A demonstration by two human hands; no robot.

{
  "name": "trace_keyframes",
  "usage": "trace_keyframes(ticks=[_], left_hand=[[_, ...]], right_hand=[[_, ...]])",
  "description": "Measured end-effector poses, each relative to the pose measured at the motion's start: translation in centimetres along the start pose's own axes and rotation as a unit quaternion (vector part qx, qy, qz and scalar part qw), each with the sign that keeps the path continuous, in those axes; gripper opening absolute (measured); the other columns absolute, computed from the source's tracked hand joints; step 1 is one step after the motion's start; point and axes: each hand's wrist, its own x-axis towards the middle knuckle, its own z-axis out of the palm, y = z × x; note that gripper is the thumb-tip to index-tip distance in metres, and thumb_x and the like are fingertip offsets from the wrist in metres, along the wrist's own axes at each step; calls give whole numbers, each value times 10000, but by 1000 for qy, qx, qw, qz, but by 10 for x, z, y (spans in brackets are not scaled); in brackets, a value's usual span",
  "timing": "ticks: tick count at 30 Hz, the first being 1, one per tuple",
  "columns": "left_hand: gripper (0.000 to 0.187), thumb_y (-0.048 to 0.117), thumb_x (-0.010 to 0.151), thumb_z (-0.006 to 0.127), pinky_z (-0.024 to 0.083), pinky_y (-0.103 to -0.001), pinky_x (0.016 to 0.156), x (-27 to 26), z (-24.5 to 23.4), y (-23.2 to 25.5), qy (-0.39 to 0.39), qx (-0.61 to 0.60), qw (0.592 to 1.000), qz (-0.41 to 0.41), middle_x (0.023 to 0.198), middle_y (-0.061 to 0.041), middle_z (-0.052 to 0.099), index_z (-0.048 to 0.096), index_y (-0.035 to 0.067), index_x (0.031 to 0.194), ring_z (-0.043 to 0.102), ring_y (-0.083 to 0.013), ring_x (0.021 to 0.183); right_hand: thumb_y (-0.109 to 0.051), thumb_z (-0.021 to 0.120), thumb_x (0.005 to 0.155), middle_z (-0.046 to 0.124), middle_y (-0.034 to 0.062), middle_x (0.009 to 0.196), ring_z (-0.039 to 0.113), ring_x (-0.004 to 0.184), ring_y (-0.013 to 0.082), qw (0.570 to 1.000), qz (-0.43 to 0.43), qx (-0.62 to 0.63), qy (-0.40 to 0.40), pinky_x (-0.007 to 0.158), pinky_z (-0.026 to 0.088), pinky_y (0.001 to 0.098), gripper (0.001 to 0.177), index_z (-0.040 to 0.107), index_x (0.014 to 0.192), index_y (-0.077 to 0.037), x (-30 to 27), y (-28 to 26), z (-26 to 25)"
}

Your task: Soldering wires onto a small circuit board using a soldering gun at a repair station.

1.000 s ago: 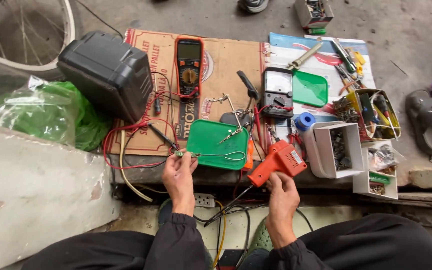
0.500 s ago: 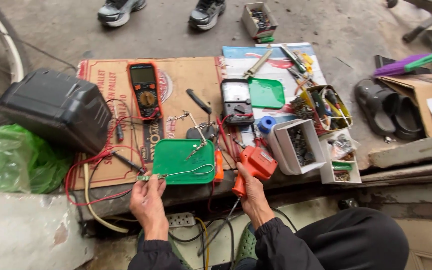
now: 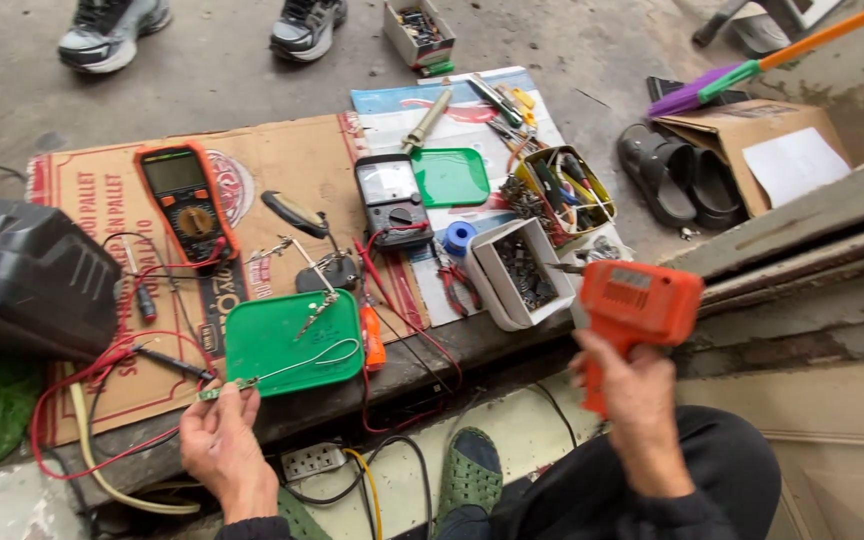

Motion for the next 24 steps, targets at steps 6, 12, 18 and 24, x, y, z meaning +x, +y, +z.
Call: trace_keyframes(ticks=[6, 12, 18, 24], left_hand=[[221, 145, 1098, 780, 743, -296, 963, 8, -2, -11, 4, -10, 1000, 14, 1137, -115, 806, 595, 92, 1208, 814, -137, 954], [243, 171, 1125, 784, 757, -290, 958, 9, -6, -13, 7, 18, 999, 34, 1111, -119, 773, 559, 97, 1184, 819, -161, 931], [274, 175, 1115, 805, 779, -271, 922, 13, -7, -20, 18, 14, 998, 50, 1142, -119, 797, 568, 92, 1224, 842, -171, 947], [259, 165, 1091, 801, 784, -267, 916, 13, -5, -18, 26, 22, 998, 47, 1127, -108, 804, 580, 103, 1213, 850, -164, 932]], right_hand=[[-254, 744, 971, 724, 183, 726, 655, 595, 265, 966, 54, -235, 90, 630, 526, 406, 313, 783, 998, 55, 63, -7, -75], [-149, 743, 1047, 705, 176, 830, 632, 609, 266, 985, 97, -133, 58, 542, 541, 401, 306, 717, 1262, 67, 92, 26, -84], [-166, 747, 1052, 726, 192, 886, 657, 642, 266, 981, 126, -144, 44, 573, 557, 399, 335, 695, 1278, 76, 102, 33, -73], [-160, 749, 1047, 719, 187, 852, 640, 593, 256, 982, 129, -132, 43, 536, 552, 390, 289, 677, 1216, 62, 113, 50, -69]])
